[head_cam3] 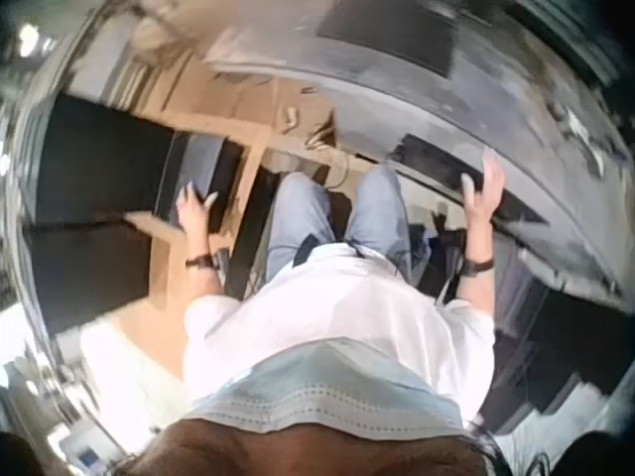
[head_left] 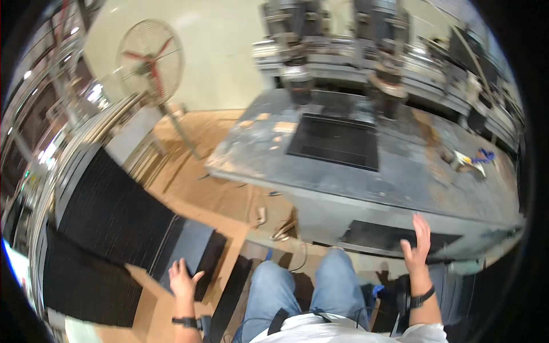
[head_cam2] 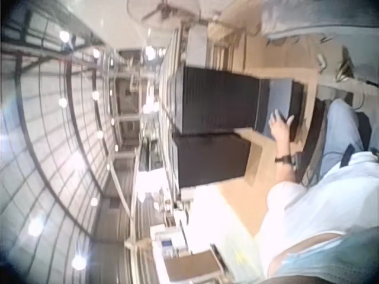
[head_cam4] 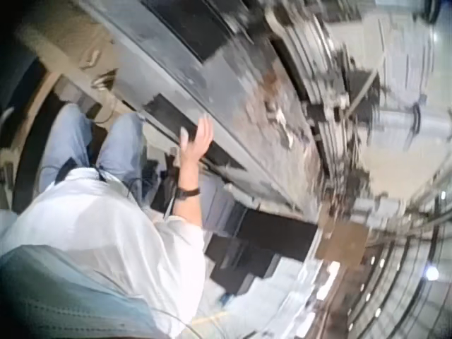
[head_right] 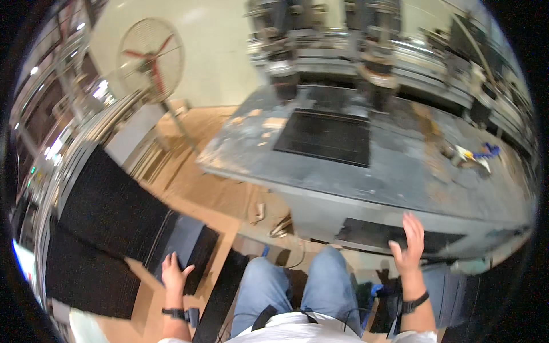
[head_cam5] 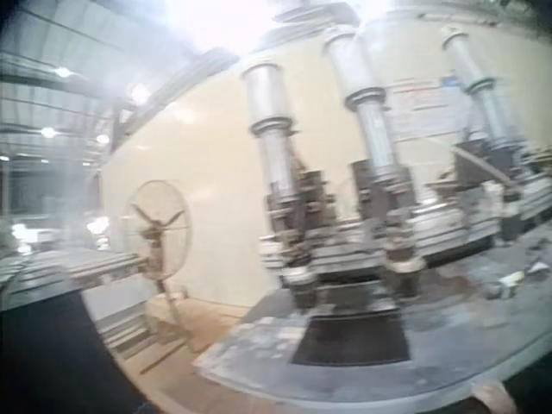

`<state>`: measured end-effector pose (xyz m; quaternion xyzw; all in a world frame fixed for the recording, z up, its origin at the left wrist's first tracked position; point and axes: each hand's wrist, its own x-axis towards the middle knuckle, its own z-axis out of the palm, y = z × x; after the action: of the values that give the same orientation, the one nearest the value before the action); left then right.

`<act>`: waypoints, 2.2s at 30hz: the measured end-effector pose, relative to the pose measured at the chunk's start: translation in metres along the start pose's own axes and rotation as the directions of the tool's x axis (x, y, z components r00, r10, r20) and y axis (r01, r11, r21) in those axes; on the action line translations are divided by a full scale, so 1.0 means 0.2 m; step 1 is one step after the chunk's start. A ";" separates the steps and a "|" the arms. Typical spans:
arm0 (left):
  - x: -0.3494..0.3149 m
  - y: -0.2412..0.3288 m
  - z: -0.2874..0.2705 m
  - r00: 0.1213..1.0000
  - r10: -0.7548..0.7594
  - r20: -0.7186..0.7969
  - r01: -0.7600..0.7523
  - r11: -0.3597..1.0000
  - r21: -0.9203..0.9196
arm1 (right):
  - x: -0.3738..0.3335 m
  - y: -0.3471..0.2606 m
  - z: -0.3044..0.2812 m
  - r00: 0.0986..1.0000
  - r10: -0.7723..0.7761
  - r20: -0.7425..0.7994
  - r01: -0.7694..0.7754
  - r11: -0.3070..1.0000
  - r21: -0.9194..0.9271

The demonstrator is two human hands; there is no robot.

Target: Manually process black rectangular panels on a woodworking machine and stack them.

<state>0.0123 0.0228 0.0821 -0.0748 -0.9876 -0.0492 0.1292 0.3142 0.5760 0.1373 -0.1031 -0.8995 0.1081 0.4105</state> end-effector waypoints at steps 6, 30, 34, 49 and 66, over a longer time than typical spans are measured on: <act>0.16 0.55 -0.03 0.862 0.449 -0.235 -0.495 0.845 -0.204 | -1.53 0.12 -0.34 0.355 0.921 -0.160 -0.823 0.227 -0.520; 0.64 2.40 -0.24 0.552 0.818 -0.162 -0.819 0.495 -0.290 | -0.26 -0.21 -0.95 0.924 0.269 -0.271 -0.358 0.858 -0.368; 0.61 2.22 -0.16 0.582 0.780 -0.231 -0.813 0.553 -0.181 | 0.41 -0.20 -0.53 0.999 -0.027 -0.042 0.014 0.956 -0.292; -0.17 0.49 -0.64 0.593 0.737 -0.325 -0.776 0.630 0.014 | 1.02 0.13 0.63 0.905 0.059 0.421 0.045 0.972 -0.233; 0.13 0.14 0.03 0.932 0.331 -0.145 -0.342 0.938 -0.054 | -0.43 0.13 -0.22 0.947 0.320 -0.042 -0.321 0.923 -0.212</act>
<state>-0.0089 0.0534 0.0858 -0.2445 -0.9466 -0.0700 0.1983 0.4041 0.5816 0.0968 -0.2929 -0.8756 0.0751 0.3767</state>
